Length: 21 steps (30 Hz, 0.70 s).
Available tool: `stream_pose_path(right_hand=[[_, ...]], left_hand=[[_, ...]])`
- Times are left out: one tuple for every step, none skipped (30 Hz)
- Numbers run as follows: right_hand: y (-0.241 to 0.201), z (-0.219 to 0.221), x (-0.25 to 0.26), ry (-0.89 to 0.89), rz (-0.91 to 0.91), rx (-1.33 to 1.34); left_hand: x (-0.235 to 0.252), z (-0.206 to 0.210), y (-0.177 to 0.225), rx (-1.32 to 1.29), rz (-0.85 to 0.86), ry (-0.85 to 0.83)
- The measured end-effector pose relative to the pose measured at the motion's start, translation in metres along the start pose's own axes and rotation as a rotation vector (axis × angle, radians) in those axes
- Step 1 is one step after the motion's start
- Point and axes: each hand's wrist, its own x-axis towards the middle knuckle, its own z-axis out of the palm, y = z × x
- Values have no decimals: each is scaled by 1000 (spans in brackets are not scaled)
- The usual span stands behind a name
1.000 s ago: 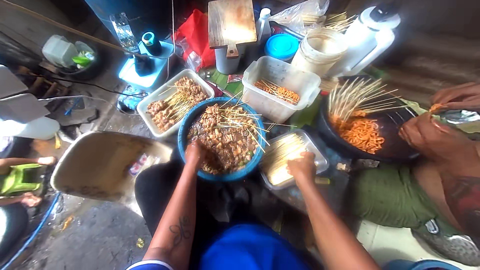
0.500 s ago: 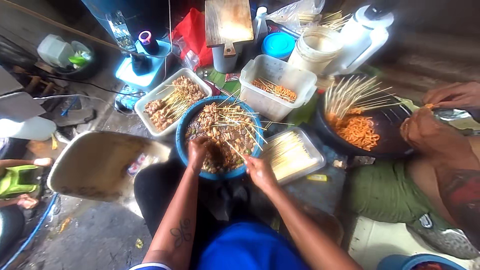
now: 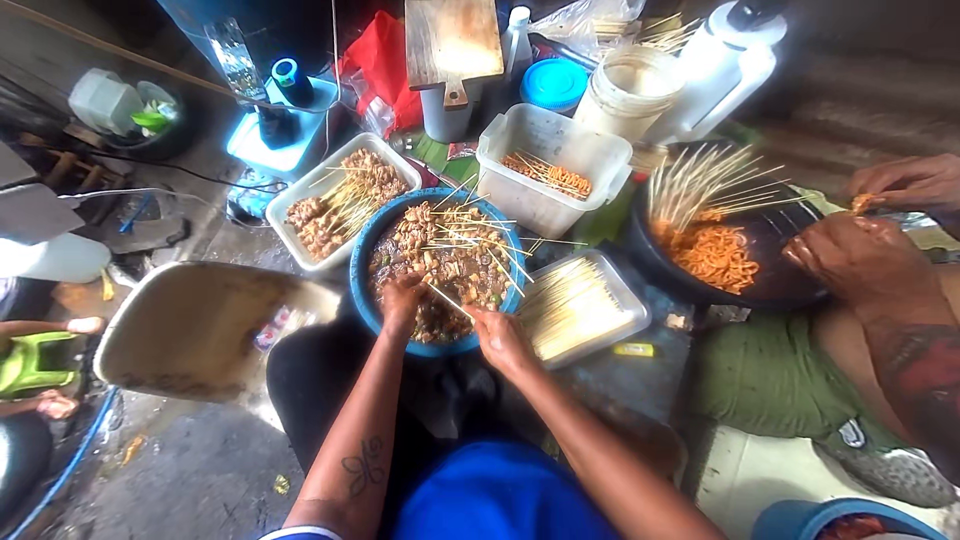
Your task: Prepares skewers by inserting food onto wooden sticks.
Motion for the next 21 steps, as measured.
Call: stream_pose_path(right_hand=[[0, 2, 1, -15, 16, -5], [1, 3, 3, -26, 31, -14], [0, 4, 3, -34, 42, -21], [-1, 4, 3, -43, 50, -32], [-2, 5, 2, -53, 57, -47], [-3, 6, 2, -66, 64, -64], [-4, 7, 1, -73, 72, -77], [-5, 8, 0, -87, 90, -91], [-6, 10, -1, -100, 110, -98], [-7, 12, -3, -104, 128, -96], [-7, 15, -4, -97, 135, -80], [-6, 18, -3, -80, 134, -53], [-5, 20, -3, -68, 135, -19], [-5, 20, -2, -68, 140, 16], [-5, 20, 0, -75, 147, 51], [-4, 19, 1, -73, 147, 80], [-4, 20, 2, -57, 133, 101], [-3, 21, 3, -35, 117, 114], [-2, 23, 4, 0, 96, 126], [-1, 26, 5, 41, 71, 142], [0, 28, 5, 69, 54, 164]], left_hand=[[0, -1, -2, 66, 44, -9], [1, -1, -4, 135, 82, -16], [1, -1, -5, 195, 115, -19], [1, -1, -6, 250, 142, -21], [0, -1, -6, 311, 159, -18], [-2, 0, -6, 365, 172, -10], [-4, 1, -6, 418, 180, -3], [-6, 2, -6, 478, 185, 5], [-9, 4, -5, 535, 179, 11], [-11, 6, -5, 584, 173, 17], [-13, 8, -5, 626, 171, 23], [-14, 10, -4, 665, 172, 28], [-15, 12, -3, 698, 180, 35], [-16, 14, -1, 728, 192, 36], [-18, 16, 1, 755, 199, 34], [-19, 18, 3, 776, 213, 32], [-20, 20, 5, 799, 228, 31], [-21, 21, 7, 819, 247, 31], [-22, 23, 10, 841, 257, 29], [-22, 24, 13, 860, 271, 27], [-22, 26, 15, 874, 283, 28]])
